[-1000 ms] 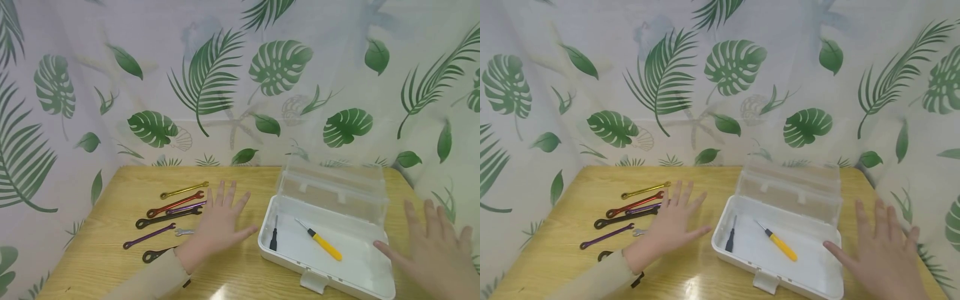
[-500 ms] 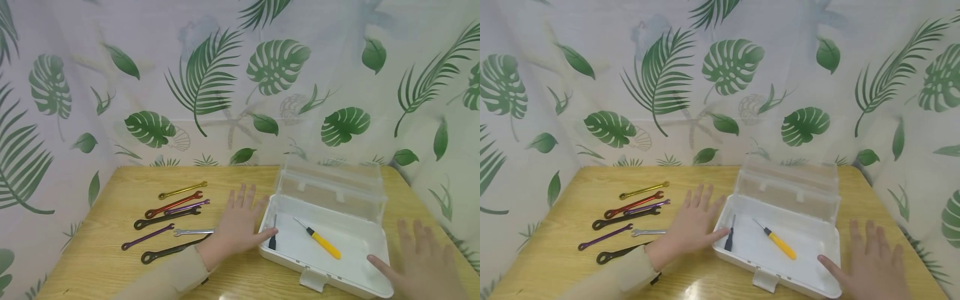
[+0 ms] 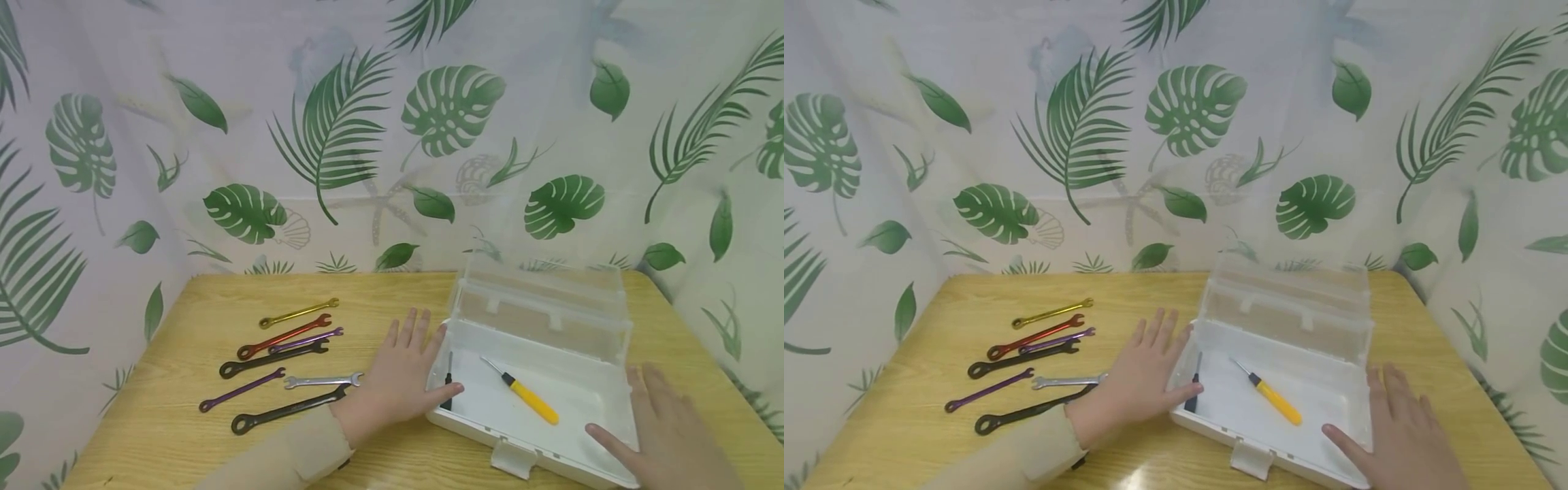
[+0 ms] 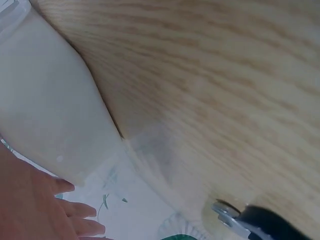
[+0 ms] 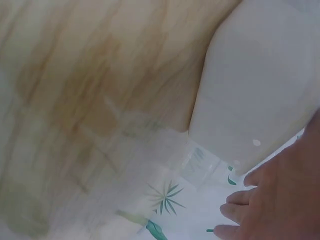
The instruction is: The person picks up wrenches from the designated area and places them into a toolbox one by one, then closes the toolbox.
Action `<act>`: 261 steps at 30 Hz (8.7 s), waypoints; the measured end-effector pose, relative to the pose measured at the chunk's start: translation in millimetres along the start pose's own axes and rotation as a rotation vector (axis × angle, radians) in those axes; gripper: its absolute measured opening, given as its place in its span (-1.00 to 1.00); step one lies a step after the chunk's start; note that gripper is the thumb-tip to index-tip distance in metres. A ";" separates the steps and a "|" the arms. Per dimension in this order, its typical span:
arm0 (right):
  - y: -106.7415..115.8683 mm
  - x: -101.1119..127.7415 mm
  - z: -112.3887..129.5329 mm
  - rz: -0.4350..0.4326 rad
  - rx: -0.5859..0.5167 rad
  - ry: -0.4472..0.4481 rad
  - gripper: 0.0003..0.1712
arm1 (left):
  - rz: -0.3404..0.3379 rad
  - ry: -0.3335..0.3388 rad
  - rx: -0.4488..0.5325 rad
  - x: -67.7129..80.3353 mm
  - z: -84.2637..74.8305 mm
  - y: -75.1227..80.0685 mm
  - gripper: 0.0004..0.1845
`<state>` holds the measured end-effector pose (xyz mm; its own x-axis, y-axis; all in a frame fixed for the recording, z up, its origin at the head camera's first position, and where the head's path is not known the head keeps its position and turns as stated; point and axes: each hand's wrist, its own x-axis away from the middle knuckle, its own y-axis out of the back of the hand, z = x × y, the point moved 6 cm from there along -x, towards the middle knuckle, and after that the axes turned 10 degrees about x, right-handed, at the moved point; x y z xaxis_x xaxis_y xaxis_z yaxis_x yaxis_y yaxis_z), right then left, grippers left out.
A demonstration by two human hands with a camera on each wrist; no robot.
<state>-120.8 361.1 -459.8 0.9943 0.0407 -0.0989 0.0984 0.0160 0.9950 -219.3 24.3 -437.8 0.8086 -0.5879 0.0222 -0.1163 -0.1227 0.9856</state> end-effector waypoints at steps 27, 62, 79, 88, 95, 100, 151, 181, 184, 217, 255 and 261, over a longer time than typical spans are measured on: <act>2.0 -11.8 16.7 0.016 -0.039 0.122 0.09 | 0.005 -0.044 0.056 11.2 4.5 -4.5 0.05; 11.2 -68.0 46.5 -0.065 -0.055 0.362 0.05 | 0.021 -0.040 0.022 43.3 32.6 0.2 0.20; 17.1 -79.3 61.6 0.028 0.024 0.411 0.28 | 0.006 -0.001 0.044 58.0 40.7 1.5 0.22; 16.5 -73.3 61.1 -0.027 0.026 0.432 0.15 | 0.020 0.010 0.029 60.1 40.0 2.5 0.21; 19.5 -63.6 60.3 -0.123 0.056 0.519 0.13 | 0.027 0.017 0.020 61.9 41.6 2.7 0.20; 19.7 -60.2 61.2 -0.141 0.080 0.544 0.11 | 0.037 0.021 0.018 62.6 43.1 2.1 0.20; 18.3 -58.0 60.6 -0.208 0.116 0.579 0.15 | -0.292 -0.043 0.344 43.6 161.4 48.4 -0.55; 17.5 -56.7 62.0 -0.136 0.123 0.537 0.15 | -0.495 0.289 0.748 39.3 253.6 48.5 -0.74; 18.2 -56.4 62.1 -0.148 0.122 0.539 0.15 | -0.471 0.307 0.785 38.4 259.7 42.8 -0.74; 24.6 -58.9 61.0 -0.177 0.096 0.566 0.12 | -0.226 0.451 0.709 31.7 280.3 14.3 -0.82; 18.8 -50.1 61.8 -0.192 0.139 0.548 0.13 | -0.105 0.334 0.579 27.3 267.1 12.5 -0.91; 18.0 -51.9 63.6 -0.171 0.146 0.528 0.13 | -0.119 0.347 0.540 27.7 267.3 17.2 -0.89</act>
<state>-168.0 295.7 -436.0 0.8116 0.5435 -0.2144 0.2984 -0.0701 0.9519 -353.0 -207.8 -465.0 0.9626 -0.2642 0.0603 -0.2149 -0.6087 0.7637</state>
